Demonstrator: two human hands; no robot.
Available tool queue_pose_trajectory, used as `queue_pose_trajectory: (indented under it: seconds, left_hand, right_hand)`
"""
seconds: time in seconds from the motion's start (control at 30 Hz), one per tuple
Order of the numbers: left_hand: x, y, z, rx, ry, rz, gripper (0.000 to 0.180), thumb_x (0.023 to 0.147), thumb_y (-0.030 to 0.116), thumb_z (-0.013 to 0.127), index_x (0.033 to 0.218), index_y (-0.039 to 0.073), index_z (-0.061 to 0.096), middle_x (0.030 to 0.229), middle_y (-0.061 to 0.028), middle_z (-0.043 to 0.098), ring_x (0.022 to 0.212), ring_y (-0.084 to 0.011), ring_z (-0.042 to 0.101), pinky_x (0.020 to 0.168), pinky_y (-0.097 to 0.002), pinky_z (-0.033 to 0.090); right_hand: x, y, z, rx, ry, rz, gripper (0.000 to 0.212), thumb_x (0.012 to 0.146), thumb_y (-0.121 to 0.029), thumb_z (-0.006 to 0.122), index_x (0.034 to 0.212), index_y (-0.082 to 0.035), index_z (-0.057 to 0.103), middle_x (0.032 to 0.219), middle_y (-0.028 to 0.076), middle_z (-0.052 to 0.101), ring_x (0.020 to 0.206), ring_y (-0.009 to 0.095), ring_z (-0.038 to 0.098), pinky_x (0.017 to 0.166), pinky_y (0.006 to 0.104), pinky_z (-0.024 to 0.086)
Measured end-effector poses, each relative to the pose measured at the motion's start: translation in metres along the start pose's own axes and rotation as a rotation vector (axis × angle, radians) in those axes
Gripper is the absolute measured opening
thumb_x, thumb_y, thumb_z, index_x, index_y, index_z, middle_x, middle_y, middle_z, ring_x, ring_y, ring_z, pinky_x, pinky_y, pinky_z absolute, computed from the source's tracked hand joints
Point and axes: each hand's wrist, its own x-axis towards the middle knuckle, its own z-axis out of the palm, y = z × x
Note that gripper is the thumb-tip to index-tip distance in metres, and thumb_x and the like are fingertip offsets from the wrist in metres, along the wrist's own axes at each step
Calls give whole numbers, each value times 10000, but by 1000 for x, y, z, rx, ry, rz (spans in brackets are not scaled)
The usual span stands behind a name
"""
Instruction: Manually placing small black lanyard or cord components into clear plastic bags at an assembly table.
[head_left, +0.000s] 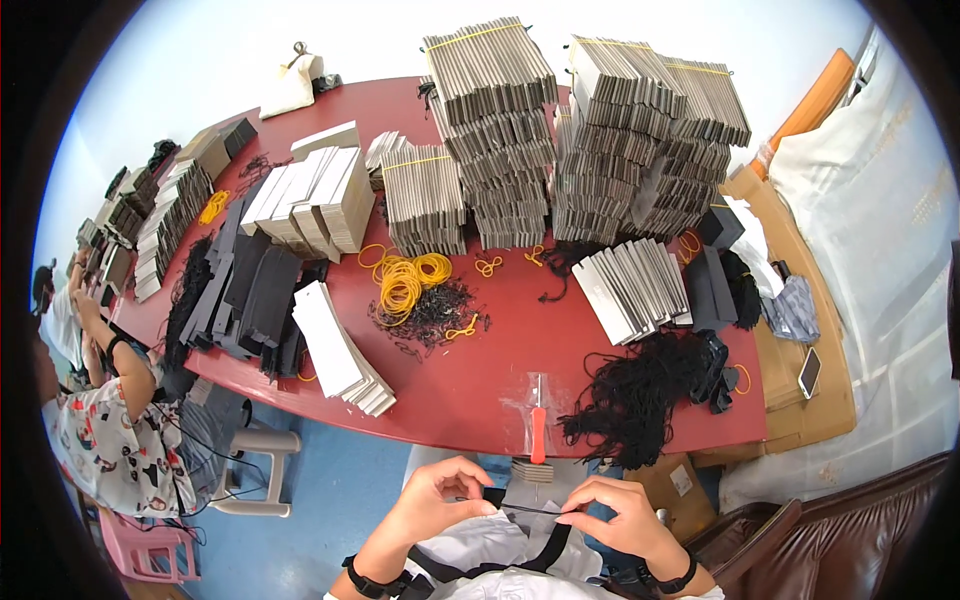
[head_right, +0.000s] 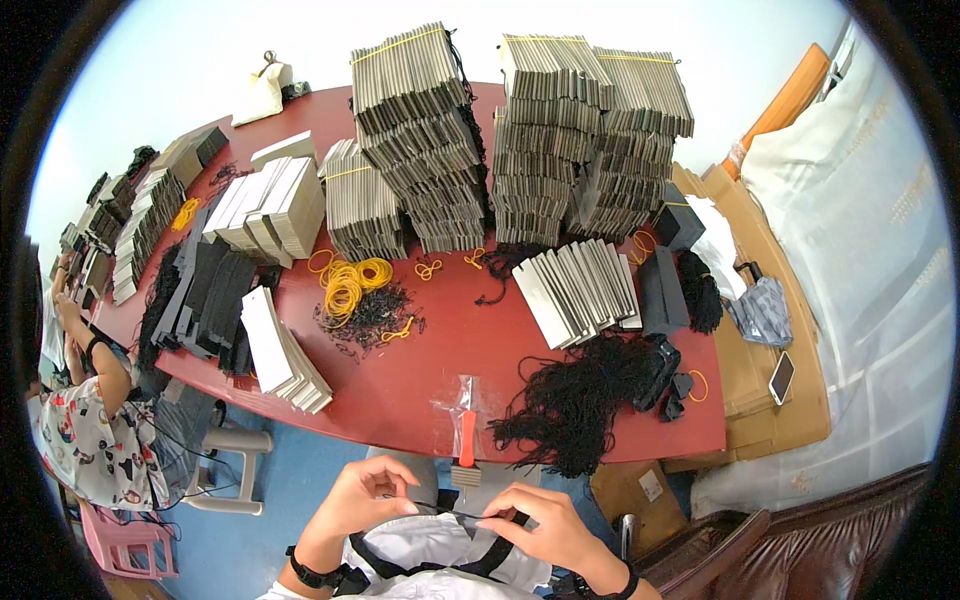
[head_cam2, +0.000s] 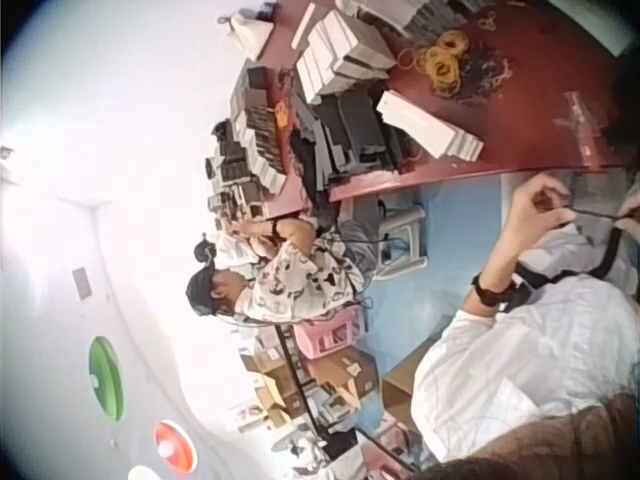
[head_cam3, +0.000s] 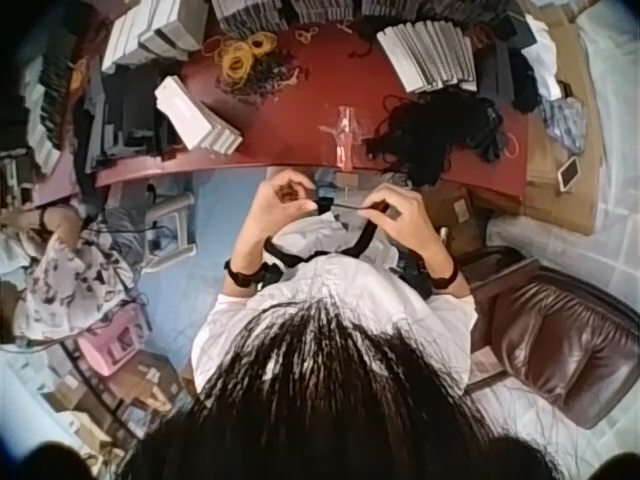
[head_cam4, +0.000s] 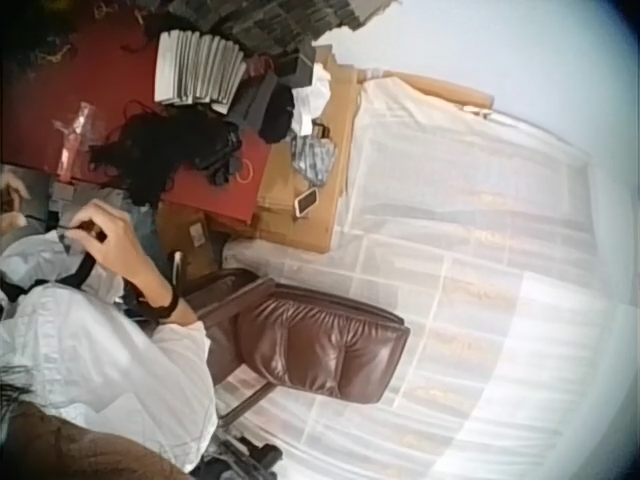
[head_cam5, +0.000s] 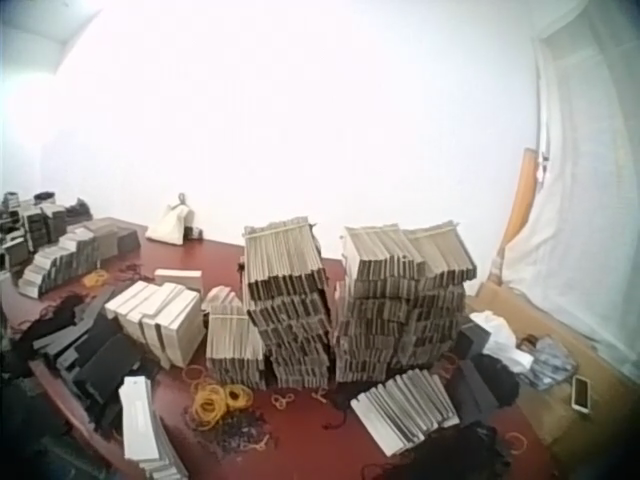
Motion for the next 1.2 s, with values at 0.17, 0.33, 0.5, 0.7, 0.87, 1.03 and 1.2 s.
queue_pose_trajectory:
  seconds: [0.17, 0.33, 0.5, 0.7, 0.87, 1.03, 1.2]
  left_hand:
    - [-4, -3, 0, -191, 8, -37, 249, 775, 49, 769, 975, 2, 628, 790, 8, 590, 738, -58, 551, 700, -220, 468]
    - [-4, -14, 0, -139, -76, -74, 194, 839, 66, 714, 999, 15, 616, 793, 20, 582, 764, -63, 564, 726, -227, 477]
    - [-6, -22, 0, 140, -119, -114, 173, 829, 67, 719, 986, 40, 652, 832, 15, 612, 794, -54, 557, 733, -221, 459]
    - [-4, -18, -2, 306, -160, -94, 214, 799, 108, 760, 955, 36, 632, 793, -1, 611, 762, -67, 557, 707, -255, 464]
    - [-4, -16, -8, -301, -306, -219, 394, 772, 85, 782, 1086, 43, 547, 784, 35, 543, 754, -55, 513, 708, -228, 426]
    - [3, -23, -3, -640, -462, -203, 379, 820, 163, 754, 1090, 50, 514, 792, 44, 518, 762, -62, 476, 722, -228, 388]
    - [8, -33, 13, -973, -496, -156, 412, 830, 266, 747, 1078, 53, 496, 818, 29, 516, 803, -101, 450, 785, -265, 362]
  right_hand:
    - [-5, 10, 4, 18, 33, -19, 94, 791, -44, 724, 853, -11, 662, 796, 67, 640, 681, 142, 609, 608, 254, 469]
    - [-12, 14, 4, -78, 98, -52, 104, 786, -45, 728, 863, -14, 666, 820, 80, 649, 673, 159, 614, 589, 264, 479]
    - [-18, 14, -4, -200, 105, -66, 130, 726, 1, 754, 820, 2, 664, 784, 98, 664, 661, 186, 633, 587, 273, 486]
    - [-21, 24, -6, -259, 15, -101, 96, 754, -28, 738, 823, -13, 673, 770, 79, 662, 645, 192, 623, 564, 277, 482]
    - [-36, 26, -3, -239, -35, 43, 84, 769, -33, 728, 829, -8, 675, 766, 75, 661, 656, 166, 629, 568, 267, 488]
    - [-38, 28, 5, -128, -6, 122, 91, 772, -34, 729, 837, 0, 676, 759, 73, 659, 655, 156, 628, 571, 261, 486]
    - [-27, 35, 21, -142, -68, 38, 107, 765, -38, 736, 842, 4, 675, 759, 69, 661, 645, 159, 624, 566, 261, 477]
